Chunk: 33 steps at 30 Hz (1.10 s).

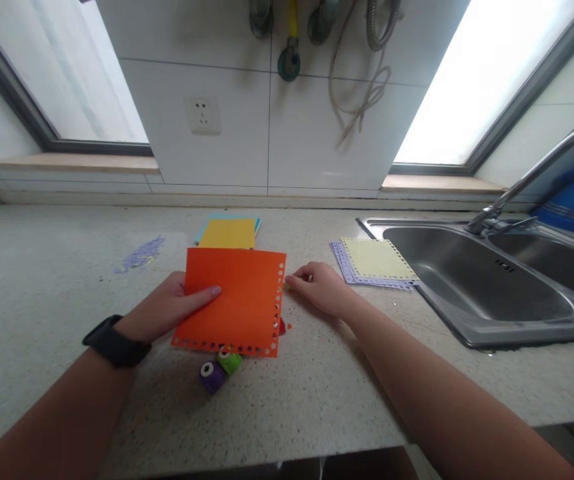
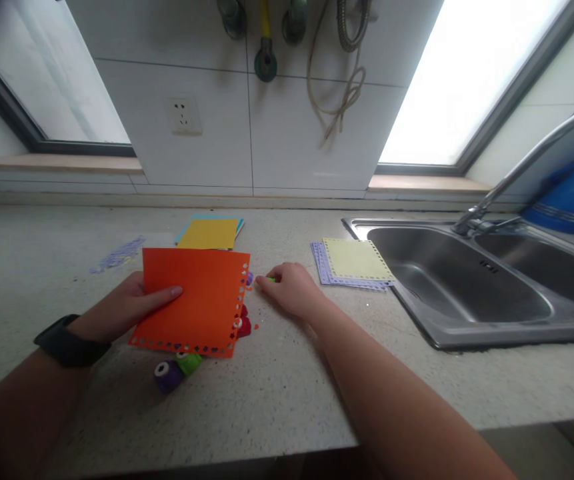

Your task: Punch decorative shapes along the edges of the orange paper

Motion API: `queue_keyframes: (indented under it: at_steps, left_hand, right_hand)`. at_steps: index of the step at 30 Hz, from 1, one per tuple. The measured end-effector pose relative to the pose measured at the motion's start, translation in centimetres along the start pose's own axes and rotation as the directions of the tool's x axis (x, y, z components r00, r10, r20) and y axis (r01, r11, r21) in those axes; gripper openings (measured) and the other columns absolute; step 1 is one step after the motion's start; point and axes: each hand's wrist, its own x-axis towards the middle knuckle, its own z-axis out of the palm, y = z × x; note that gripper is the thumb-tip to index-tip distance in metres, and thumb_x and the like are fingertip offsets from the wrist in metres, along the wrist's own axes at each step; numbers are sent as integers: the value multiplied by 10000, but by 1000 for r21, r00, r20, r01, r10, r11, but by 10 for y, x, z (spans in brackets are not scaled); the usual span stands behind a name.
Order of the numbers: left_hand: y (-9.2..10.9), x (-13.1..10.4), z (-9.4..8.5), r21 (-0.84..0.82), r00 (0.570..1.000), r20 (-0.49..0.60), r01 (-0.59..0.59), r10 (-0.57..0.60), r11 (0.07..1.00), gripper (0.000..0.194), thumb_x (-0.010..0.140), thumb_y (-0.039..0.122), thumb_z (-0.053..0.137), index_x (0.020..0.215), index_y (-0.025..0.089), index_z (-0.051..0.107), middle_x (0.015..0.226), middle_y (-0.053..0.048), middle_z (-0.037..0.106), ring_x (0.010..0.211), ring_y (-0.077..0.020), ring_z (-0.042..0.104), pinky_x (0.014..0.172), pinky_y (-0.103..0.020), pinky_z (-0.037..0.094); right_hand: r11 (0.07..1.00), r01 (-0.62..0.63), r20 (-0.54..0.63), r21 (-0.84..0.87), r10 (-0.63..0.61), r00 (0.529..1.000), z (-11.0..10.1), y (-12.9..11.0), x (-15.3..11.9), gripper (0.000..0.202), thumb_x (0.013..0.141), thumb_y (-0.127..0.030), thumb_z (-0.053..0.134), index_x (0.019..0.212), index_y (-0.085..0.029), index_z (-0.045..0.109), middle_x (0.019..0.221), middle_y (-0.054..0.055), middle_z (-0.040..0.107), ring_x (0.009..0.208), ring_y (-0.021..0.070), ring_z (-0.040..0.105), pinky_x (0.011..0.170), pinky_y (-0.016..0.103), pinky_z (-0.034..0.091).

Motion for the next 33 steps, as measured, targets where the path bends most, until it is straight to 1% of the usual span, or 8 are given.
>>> queue_keyframes:
  at_steps: [3,5,9,15,25,33]
  left_hand:
    - [-1,0,0,-24,1000,3,6,-6,1000,401,824,504,774,1080,195,772,1001,-116,822,887,-301,781,773,-412,648]
    - [-1,0,1,-41,1000,9,3,-3,999,408,820,504,781,1085,194,770,1002,-114,821,890,-293,780,778,-400,645]
    - [-1,0,1,-55,1000,11,8,-8,998,425,825,502,779,1104,181,764,1016,-124,820,896,-288,780,785,-399,645]
    - [-1,0,0,-43,1000,1,3,-3,999,394,825,502,781,1062,188,764,1006,-116,822,898,-297,782,793,-417,647]
    - [0,-1,0,-22,1000,-14,-8,7,1000,372,827,495,774,1059,204,772,996,-110,825,894,-305,789,759,-409,652]
    - [0,1,-1,-39,1000,-13,-4,4,999,372,823,483,784,1055,191,783,1010,-111,823,879,-288,786,767,-378,643]
  right_hand:
    - [1000,-6,-10,-12,6,1000,1,2,0,327,940,-470,626,954,-196,804,920,128,778,784,239,654,685,366,447]
    - [1000,-16,-26,-13,16,1000,0,2,0,333,933,-480,638,994,-193,795,949,132,774,811,243,664,703,362,463]
    - [999,-35,-24,-19,35,999,-1,0,-1,309,954,-454,616,940,-193,780,938,129,777,821,241,672,714,356,465]
    - [998,-66,-26,-19,65,998,-3,-1,0,289,967,-408,588,868,-187,746,922,136,779,783,243,661,681,360,440]
    - [997,-79,-46,-2,79,996,-3,1,0,245,955,-382,605,871,-194,739,922,128,775,797,242,662,693,358,444]
    - [998,-61,-28,-8,61,998,-4,0,0,264,954,-380,595,845,-191,744,875,115,772,770,232,651,675,349,430]
